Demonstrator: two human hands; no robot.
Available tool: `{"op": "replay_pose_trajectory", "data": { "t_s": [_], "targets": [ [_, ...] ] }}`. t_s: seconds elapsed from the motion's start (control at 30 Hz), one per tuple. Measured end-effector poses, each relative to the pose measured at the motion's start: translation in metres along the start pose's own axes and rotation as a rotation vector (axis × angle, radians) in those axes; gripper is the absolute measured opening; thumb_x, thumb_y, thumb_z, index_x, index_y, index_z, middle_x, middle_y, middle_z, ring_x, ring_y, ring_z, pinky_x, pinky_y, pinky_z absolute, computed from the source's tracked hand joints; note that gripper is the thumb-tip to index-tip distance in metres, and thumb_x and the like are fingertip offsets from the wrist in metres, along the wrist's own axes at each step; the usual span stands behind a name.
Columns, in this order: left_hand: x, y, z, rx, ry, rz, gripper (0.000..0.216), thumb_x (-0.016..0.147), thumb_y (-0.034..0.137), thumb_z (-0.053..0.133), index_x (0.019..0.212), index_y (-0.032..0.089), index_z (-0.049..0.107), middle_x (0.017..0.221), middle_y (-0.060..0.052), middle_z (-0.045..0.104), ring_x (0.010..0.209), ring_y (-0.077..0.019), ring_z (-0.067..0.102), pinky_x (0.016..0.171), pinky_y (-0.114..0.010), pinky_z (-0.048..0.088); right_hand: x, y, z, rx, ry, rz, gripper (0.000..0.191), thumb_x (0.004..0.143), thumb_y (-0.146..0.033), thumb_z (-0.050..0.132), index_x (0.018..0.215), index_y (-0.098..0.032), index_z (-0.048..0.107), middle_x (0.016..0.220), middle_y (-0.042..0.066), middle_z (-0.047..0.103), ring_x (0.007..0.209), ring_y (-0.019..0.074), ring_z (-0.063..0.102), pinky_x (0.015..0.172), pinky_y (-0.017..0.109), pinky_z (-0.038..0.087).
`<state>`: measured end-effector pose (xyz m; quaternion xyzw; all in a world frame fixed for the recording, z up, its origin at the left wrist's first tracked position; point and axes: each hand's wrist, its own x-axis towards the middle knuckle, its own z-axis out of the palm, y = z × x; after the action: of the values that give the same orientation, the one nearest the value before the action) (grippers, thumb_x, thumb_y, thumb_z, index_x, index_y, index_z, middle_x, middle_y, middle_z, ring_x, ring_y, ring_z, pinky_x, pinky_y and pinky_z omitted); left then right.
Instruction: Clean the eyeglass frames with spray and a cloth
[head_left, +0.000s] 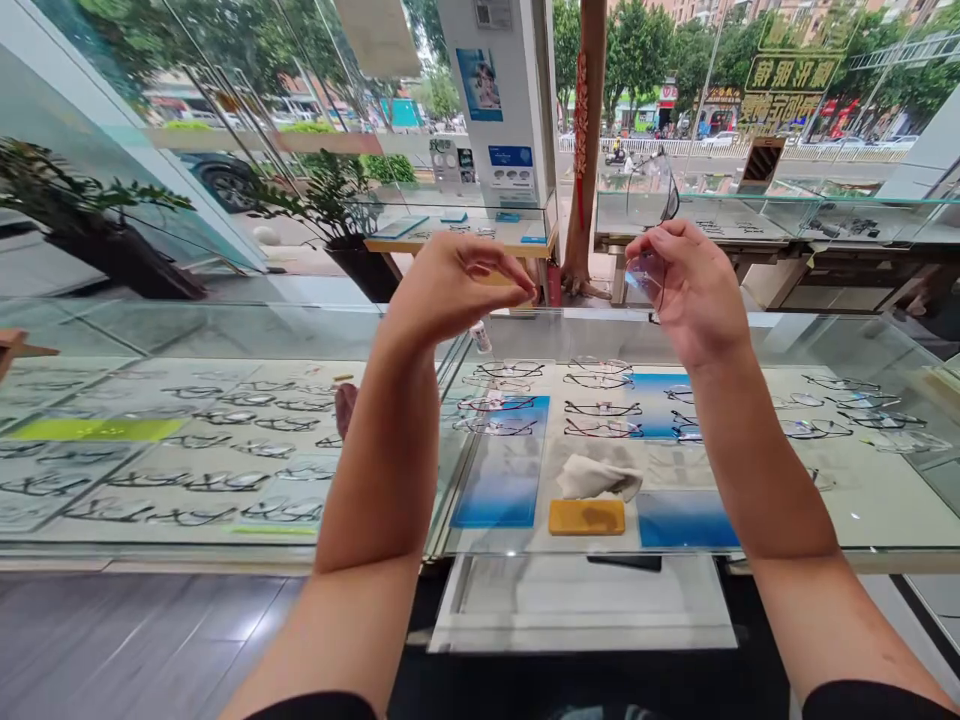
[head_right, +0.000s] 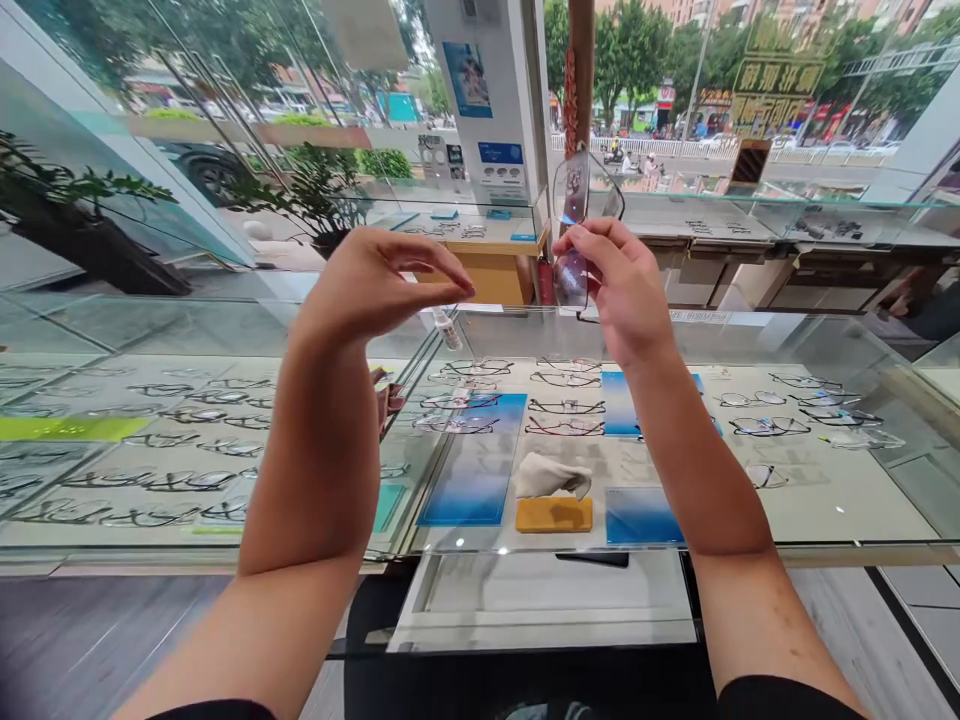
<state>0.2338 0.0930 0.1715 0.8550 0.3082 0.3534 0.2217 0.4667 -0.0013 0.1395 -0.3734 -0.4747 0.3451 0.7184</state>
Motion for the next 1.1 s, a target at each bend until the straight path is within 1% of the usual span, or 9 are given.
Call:
{"op": "replay_pose_trajectory", "data": {
  "t_s": [0.13,0.23,0.3,0.37,0.47,0.67,0.9,1.0,1.1],
  "targets": [
    [-0.009,0.029,0.027,0.076,-0.316,0.047,0.008,0.073,0.026,0.076,0.07,0.019,0.076,0.072,0.001,0.069,0.076,-0.0155,0.066,0.093,-0.035,0.05,-0.001,-0.008,0.002,0.011,0.007,-0.007,0.033,0.087,-0.051,0.08,0.084,-0.026,0.059,0.096,0.0,0.07,0.101,0.0186,0.069,0.084,0.03,0.056],
    [-0.014,0.039,0.053,0.074,-0.561,0.095,0.006,0.071,0.017,0.072,0.066,0.02,0.072,0.07,0.002,0.069,0.072,-0.0153,0.064,0.083,-0.031,0.047,-0.003,-0.016,0.006,0.037,0.031,0.021,0.021,0.096,-0.033,0.07,0.082,-0.025,0.058,0.092,-0.001,0.07,0.091,0.0138,0.066,0.081,0.026,0.053],
    [-0.019,0.042,0.07,0.095,-0.696,0.162,0.011,0.072,0.014,0.066,0.067,0.022,0.071,0.072,0.002,0.071,0.069,-0.0152,0.062,0.076,-0.03,0.044,-0.004,-0.02,0.008,0.075,0.036,0.036,0.021,0.1,-0.02,0.063,0.079,-0.024,0.058,0.088,-0.001,0.07,0.081,0.011,0.061,0.075,0.023,0.05],
    [-0.024,0.042,0.084,0.114,-0.775,0.221,0.014,0.071,0.012,0.064,0.067,0.023,0.071,0.072,0.002,0.072,0.066,-0.0152,0.061,0.071,-0.031,0.041,-0.004,-0.023,0.008,0.092,0.03,0.036,0.025,0.101,-0.016,0.058,0.078,-0.023,0.058,0.086,-0.001,0.07,0.077,0.01,0.058,0.07,0.022,0.048],
    [-0.03,0.04,0.095,0.1,-0.829,0.26,0.017,0.071,0.008,0.065,0.067,0.024,0.07,0.07,0.002,0.071,0.064,-0.0153,0.057,0.067,-0.031,0.037,-0.004,-0.024,0.009,0.054,0.025,0.03,0.026,0.103,-0.017,0.056,0.078,-0.024,0.057,0.087,-0.002,0.071,0.077,0.0103,0.057,0.07,0.022,0.048],
    [-0.034,0.041,0.103,0.101,-0.942,0.294,0.02,0.073,0.004,0.065,0.066,0.022,0.064,0.069,0.002,0.069,0.061,-0.0149,0.053,0.063,-0.031,0.032,-0.005,-0.024,0.01,0.062,0.012,0.021,0.028,0.104,-0.015,0.054,0.077,-0.023,0.057,0.083,-0.004,0.069,0.075,0.0093,0.057,0.068,0.023,0.046],
    [-0.036,0.043,0.109,0.101,-0.983,0.301,0.022,0.075,0.001,0.062,0.07,0.022,0.06,0.073,0.003,0.069,0.065,-0.0152,0.055,0.062,-0.031,0.03,-0.006,-0.023,0.01,0.002,0.021,0.025,0.024,0.102,-0.02,0.06,0.079,-0.025,0.057,0.088,-0.004,0.071,0.089,0.0124,0.066,0.08,0.027,0.053],
    [-0.035,0.044,0.107,0.08,-0.944,0.319,0.024,0.078,0.002,0.063,0.068,0.021,0.054,0.067,0.003,0.062,0.063,-0.0145,0.05,0.061,-0.031,0.03,-0.005,-0.02,0.008,-0.054,0.013,0.012,0.022,0.101,-0.034,0.065,0.083,-0.025,0.059,0.093,-0.004,0.072,0.1,0.0149,0.069,0.085,0.029,0.054],
    [-0.037,0.046,0.108,0.126,-0.967,0.316,0.019,0.081,0.011,0.072,0.077,0.022,0.058,0.077,0.003,0.068,0.069,-0.0149,0.055,0.062,-0.03,0.033,-0.004,-0.015,0.005,-0.087,0.006,-0.014,0.036,0.09,-0.056,0.078,0.085,-0.025,0.059,0.098,-0.002,0.074,0.109,0.021,0.07,0.086,0.033,0.057]
  ]
}}
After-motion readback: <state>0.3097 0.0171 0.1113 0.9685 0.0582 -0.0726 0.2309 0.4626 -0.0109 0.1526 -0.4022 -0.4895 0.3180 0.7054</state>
